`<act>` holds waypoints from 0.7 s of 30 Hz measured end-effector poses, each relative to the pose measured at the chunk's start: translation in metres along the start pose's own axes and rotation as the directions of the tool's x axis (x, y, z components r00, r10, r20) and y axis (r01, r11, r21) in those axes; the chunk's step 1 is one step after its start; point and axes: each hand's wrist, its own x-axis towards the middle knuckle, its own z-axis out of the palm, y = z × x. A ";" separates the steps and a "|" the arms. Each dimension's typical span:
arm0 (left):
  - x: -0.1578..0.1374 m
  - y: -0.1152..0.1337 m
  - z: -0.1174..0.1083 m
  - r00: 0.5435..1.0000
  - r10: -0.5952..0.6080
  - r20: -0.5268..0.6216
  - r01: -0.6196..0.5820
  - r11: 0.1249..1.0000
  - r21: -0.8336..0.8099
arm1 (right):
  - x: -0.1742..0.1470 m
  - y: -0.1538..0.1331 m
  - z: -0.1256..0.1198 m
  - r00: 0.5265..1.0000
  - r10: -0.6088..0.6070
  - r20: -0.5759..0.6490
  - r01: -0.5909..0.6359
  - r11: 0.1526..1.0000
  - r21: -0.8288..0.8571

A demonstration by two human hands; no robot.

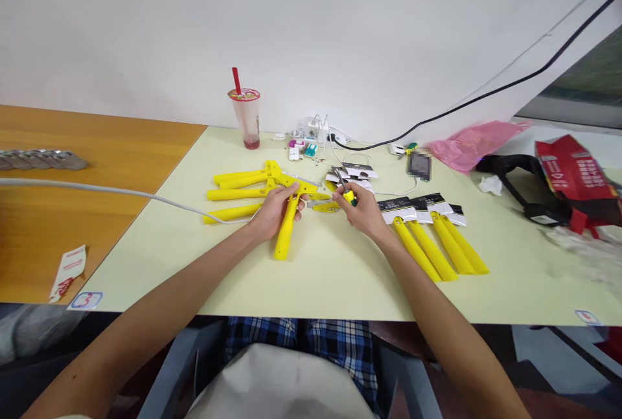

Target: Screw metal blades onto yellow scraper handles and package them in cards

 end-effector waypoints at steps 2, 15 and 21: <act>-0.002 -0.004 0.001 0.998 -0.034 0.044 0.033 0.999 0.025 | 0.000 -0.002 -0.001 1.000 -0.003 -0.031 0.006 0.996 0.086; -0.021 -0.024 0.018 0.959 -0.201 0.201 0.133 0.942 0.310 | -0.010 -0.017 -0.006 0.994 -0.082 0.072 0.067 0.979 0.193; -0.023 -0.023 0.021 0.964 -0.193 0.181 0.105 0.907 0.408 | -0.013 -0.021 -0.005 0.950 -0.268 0.160 0.274 0.961 -0.019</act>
